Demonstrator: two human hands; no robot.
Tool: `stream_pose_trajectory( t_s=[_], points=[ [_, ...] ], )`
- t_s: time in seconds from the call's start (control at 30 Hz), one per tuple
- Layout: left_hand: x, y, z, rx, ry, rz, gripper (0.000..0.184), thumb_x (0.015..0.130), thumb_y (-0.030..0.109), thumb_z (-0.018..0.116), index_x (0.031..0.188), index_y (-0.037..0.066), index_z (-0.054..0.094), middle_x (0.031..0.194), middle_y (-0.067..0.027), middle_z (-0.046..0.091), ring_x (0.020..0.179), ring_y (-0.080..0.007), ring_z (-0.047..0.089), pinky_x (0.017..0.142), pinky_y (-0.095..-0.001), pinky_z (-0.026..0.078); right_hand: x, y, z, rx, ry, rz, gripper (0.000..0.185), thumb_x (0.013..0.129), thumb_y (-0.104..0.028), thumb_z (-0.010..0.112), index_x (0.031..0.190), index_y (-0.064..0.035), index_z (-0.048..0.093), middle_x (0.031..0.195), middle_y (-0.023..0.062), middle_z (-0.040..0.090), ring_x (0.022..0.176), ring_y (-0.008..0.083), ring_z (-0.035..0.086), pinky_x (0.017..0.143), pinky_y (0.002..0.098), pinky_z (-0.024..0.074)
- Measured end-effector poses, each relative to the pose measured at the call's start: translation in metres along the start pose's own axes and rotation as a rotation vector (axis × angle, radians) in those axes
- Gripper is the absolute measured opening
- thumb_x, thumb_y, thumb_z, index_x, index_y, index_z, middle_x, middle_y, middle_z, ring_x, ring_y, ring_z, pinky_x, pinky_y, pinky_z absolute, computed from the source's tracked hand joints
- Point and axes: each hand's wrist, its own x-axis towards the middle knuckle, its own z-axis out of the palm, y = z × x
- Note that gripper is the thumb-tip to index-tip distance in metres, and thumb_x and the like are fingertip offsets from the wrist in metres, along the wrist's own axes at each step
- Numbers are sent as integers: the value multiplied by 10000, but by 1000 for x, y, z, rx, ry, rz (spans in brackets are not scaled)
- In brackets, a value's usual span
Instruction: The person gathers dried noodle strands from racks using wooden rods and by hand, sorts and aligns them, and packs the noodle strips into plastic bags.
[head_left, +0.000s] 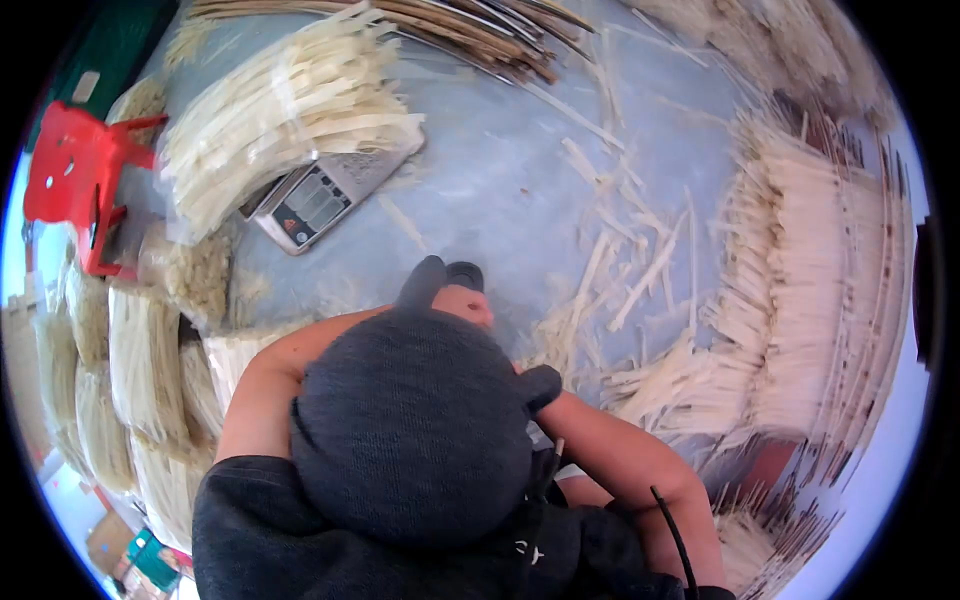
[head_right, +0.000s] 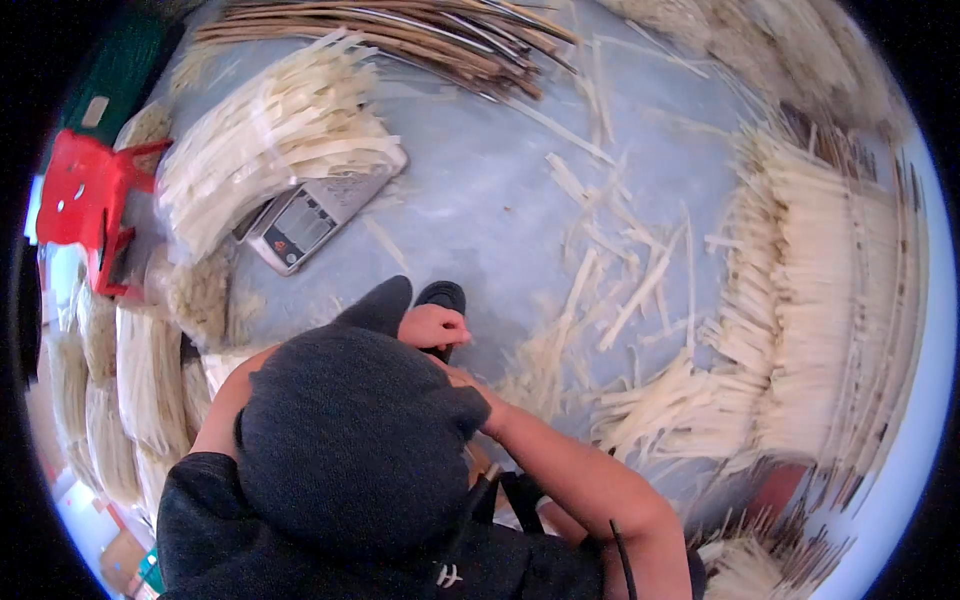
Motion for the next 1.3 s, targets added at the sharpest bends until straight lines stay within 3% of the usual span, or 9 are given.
stream_pose_trajectory(
  t_s=[0.1, 0.2, 0.27, 0.37, 0.47, 0.67, 0.8, 1.1, 1.3],
  points=[
    [7, -10, 2, -91, -132, -106, 250, 908, 297, 616, 887, 51, 655, 760, -3, 629, 646, -78, 563, 582, -256, 464, -6, 10, -7, -31, 48, -215, 528, 975, -465, 381, 1348, -104, 479, 1260, 156, 577, 1201, 277, 517, 1046, 363, 349],
    [12, -32, -5, -353, -193, -206, 234, 929, 305, 603, 948, 75, 638, 850, 4, 639, 691, -74, 580, 583, -230, 472, -46, -8, -34, -193, 427, 125, 452, 906, -432, 559, 1223, -112, 597, 1130, 145, 646, 1067, 254, 606, 926, 353, 451],
    [9, -30, -22, -263, -81, -247, 236, 920, 325, 606, 912, 92, 644, 835, 3, 657, 689, -81, 609, 600, -224, 479, -78, 19, -89, -248, 875, 84, 368, 893, -355, 606, 1186, -134, 632, 1019, 57, 684, 934, 147, 614, 829, 289, 479],
    [19, -40, -38, -253, 54, -147, 220, 934, 298, 587, 935, 84, 640, 865, 7, 655, 741, -71, 569, 658, -222, 451, -149, 97, -180, -82, 1658, -147, 197, 847, -127, 617, 1015, -34, 660, 805, 87, 680, 710, 155, 624, 684, 274, 495],
    [25, -20, -50, -295, 117, -164, 218, 947, 291, 569, 963, 82, 630, 887, 9, 643, 767, -78, 558, 683, -226, 445, -223, 121, -212, -117, 1977, 319, 533, 766, -377, 734, 1110, 15, 624, 989, 154, 671, 922, 251, 639, 844, 338, 491],
    [34, -3, -31, -284, 68, -228, 225, 953, 302, 558, 943, 84, 616, 896, 16, 640, 778, -77, 557, 703, -232, 446, -200, 168, -234, -254, 1899, 789, 1153, 608, -529, 797, 1391, 127, 260, 1217, 264, 564, 1163, 340, 552, 998, 383, 425],
    [31, 6, -22, -205, 19, -232, 228, 954, 307, 555, 944, 87, 613, 901, 16, 641, 785, -75, 558, 716, -233, 446, -195, 137, -247, -55, 1835, 814, 1144, 612, -460, 815, 1424, 52, 194, 1359, 258, 425, 1261, 364, 435, 1042, 421, 362],
    [49, 1, -21, -206, 1, -285, 218, 951, 285, 560, 938, 73, 611, 901, 6, 642, 795, -81, 564, 726, -237, 448, -183, 148, -239, -140, 1886, 783, 661, 624, -272, 797, 1155, -18, 494, 1170, 201, 573, 1110, 364, 548, 939, 459, 442],
    [69, 15, -18, -199, 7, -180, 186, 959, 241, 546, 913, 68, 594, 866, -16, 631, 735, -79, 546, 665, -230, 447, -201, 158, -225, 170, 1932, 221, 622, 631, -206, 780, 1153, -20, 498, 1032, 163, 618, 948, 328, 599, 852, 407, 479]
  ],
)
